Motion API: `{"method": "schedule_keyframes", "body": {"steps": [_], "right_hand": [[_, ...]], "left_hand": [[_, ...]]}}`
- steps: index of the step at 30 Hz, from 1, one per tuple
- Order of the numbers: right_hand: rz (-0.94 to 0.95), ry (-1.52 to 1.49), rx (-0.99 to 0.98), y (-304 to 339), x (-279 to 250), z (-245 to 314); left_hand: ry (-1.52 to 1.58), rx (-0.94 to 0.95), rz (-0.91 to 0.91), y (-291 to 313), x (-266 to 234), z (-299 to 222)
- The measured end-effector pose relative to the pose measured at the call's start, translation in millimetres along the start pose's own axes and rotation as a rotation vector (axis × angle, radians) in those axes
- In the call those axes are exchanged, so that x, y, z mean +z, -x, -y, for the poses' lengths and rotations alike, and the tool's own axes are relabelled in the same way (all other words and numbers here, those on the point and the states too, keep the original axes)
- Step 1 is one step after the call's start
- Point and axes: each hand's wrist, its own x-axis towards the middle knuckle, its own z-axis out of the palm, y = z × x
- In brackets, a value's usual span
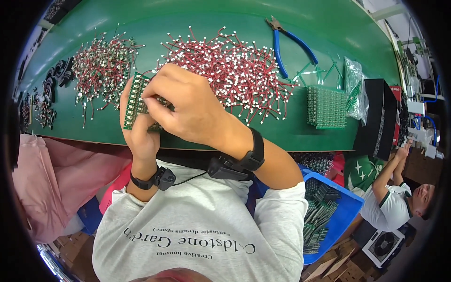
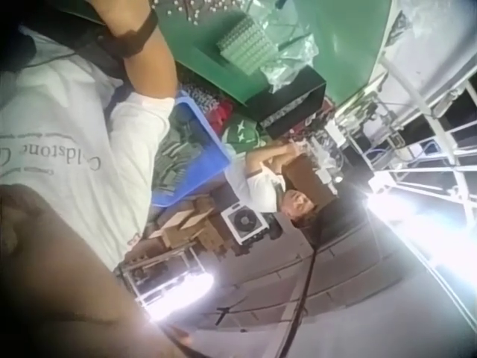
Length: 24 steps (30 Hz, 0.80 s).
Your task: The person picks up a circuit board and places it into a black box, then moves the box aside. They pick up another circuit board and insert small red and white wires into it one by one.
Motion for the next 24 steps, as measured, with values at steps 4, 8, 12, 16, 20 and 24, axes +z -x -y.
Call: {"method": "schedule_keyframes", "body": {"steps": [4,8,12,16,20,24], "right_hand": [[-0.056,0.092,0.042,0.2,-3.3,1.3],[-0.088,0.086,0.070,2.5,-3.8,-0.6],[-0.092,0.123,0.050,5.5,-3.9,-1.1],[-0.097,0.116,0.048,5.5,-2.8,-1.3],[-0.098,0.123,0.041,5.4,-3.6,-0.6],[-0.087,0.123,0.043,5.5,-3.2,-0.6]], "left_hand": [[-0.090,0.077,0.071,4.3,7.4,0.8],[-0.138,0.129,0.073,9.3,18.2,4.7],[-0.081,0.066,0.123,10.5,15.6,0.2],[-0.084,0.066,0.120,10.6,14.7,-1.3],[-0.071,0.025,0.124,11.0,11.5,-1.2],[-0.065,0.022,0.094,10.9,12.7,-2.3]]}}
